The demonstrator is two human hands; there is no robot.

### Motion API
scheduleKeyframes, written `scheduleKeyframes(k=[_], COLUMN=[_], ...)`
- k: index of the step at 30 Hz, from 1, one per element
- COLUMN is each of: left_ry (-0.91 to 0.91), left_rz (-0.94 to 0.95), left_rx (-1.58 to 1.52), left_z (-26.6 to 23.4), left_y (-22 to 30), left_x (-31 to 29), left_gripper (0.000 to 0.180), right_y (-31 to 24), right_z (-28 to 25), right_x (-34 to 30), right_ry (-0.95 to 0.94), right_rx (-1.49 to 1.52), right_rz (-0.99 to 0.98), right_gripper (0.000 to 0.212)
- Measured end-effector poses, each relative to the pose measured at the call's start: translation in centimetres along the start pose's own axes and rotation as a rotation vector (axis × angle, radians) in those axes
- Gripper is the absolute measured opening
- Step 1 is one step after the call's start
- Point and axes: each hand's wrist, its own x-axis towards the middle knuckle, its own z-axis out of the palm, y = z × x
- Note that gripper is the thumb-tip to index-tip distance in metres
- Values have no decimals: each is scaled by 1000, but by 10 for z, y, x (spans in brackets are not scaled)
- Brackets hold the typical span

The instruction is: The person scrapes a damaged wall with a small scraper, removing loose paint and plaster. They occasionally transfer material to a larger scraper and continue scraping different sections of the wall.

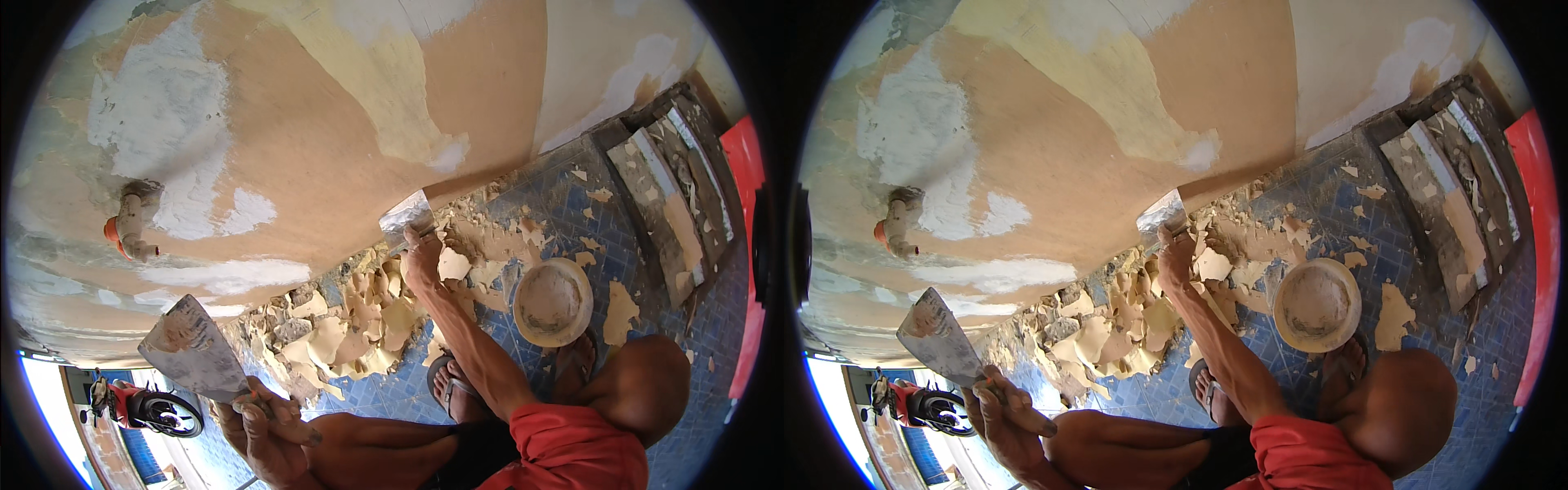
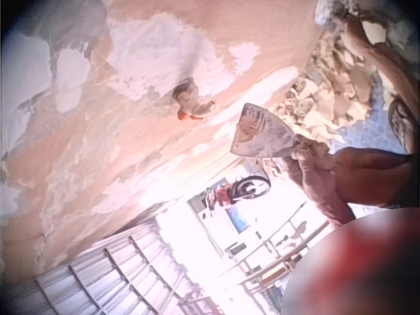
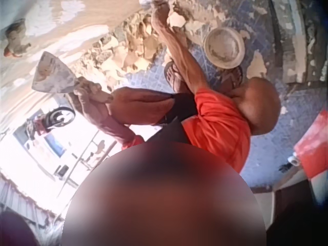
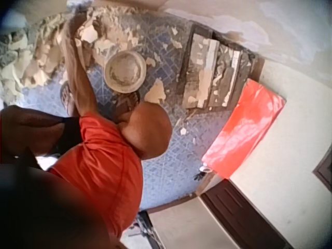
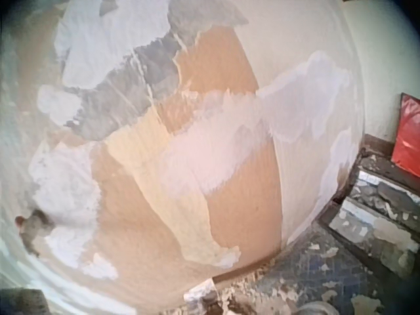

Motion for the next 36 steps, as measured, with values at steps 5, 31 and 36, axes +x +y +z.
scheduleKeyframes(k=[5,31,36], left_ry=[13,-61,-52], left_rz=[2,39,14], left_rx=[-7,0,-50], left_z=[1,6,17], left_y=[3,5,4], left_x=[-1,-4,-4], left_gripper=[21,20,20], right_y=[-23,-43,-15], right_z=[-13,76,48], right_x=[16,36,-11], right_ry=[419,432,118], right_rx=[-84,-1113,-1000], right_rz=[301,-840,-737], right_gripper=[40,78,46])
